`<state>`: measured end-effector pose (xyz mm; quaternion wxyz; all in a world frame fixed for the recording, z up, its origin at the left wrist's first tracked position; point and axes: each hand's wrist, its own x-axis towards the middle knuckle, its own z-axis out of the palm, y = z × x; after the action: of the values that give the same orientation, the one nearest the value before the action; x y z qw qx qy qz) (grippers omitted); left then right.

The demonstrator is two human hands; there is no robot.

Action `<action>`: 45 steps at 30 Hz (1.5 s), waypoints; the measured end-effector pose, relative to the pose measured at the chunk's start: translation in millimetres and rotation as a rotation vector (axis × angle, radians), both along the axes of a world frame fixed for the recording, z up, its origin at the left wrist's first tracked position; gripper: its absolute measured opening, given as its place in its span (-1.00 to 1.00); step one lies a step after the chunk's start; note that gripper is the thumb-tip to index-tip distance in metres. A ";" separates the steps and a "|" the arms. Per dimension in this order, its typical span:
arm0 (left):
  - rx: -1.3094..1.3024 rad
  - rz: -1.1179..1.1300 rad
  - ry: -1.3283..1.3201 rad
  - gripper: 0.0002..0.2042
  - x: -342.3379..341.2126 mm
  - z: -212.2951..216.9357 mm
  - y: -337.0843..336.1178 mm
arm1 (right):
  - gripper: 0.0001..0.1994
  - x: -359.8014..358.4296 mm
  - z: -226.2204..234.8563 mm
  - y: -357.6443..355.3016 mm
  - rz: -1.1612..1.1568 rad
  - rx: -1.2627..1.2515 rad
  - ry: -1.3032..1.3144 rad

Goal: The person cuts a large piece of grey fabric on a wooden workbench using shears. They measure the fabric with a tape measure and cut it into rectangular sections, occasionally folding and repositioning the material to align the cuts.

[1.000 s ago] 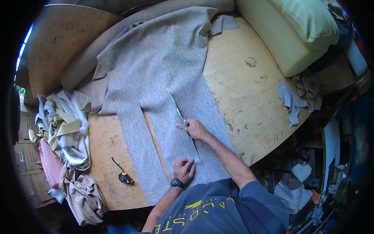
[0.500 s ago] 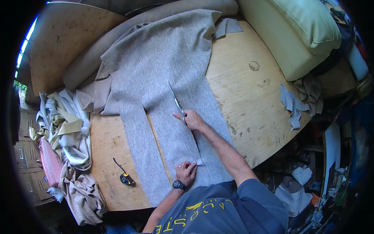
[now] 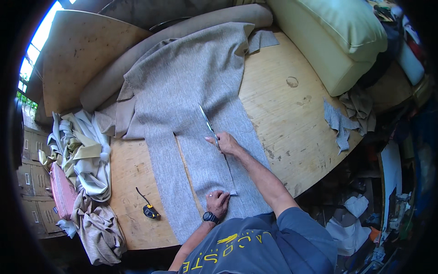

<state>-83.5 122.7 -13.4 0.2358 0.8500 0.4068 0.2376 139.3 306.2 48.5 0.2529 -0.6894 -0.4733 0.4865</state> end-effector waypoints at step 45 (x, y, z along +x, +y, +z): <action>-0.550 0.693 -0.259 -0.61 -108.7 -67.8 -257.7 | -0.68 77.0 -75.4 -568.5 -0.460 -0.091 -0.537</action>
<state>-192.3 -135.0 -81.2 0.4080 0.5329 0.6822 0.2901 216.3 -262.3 -26.9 0.1914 -0.8917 -0.3333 0.2391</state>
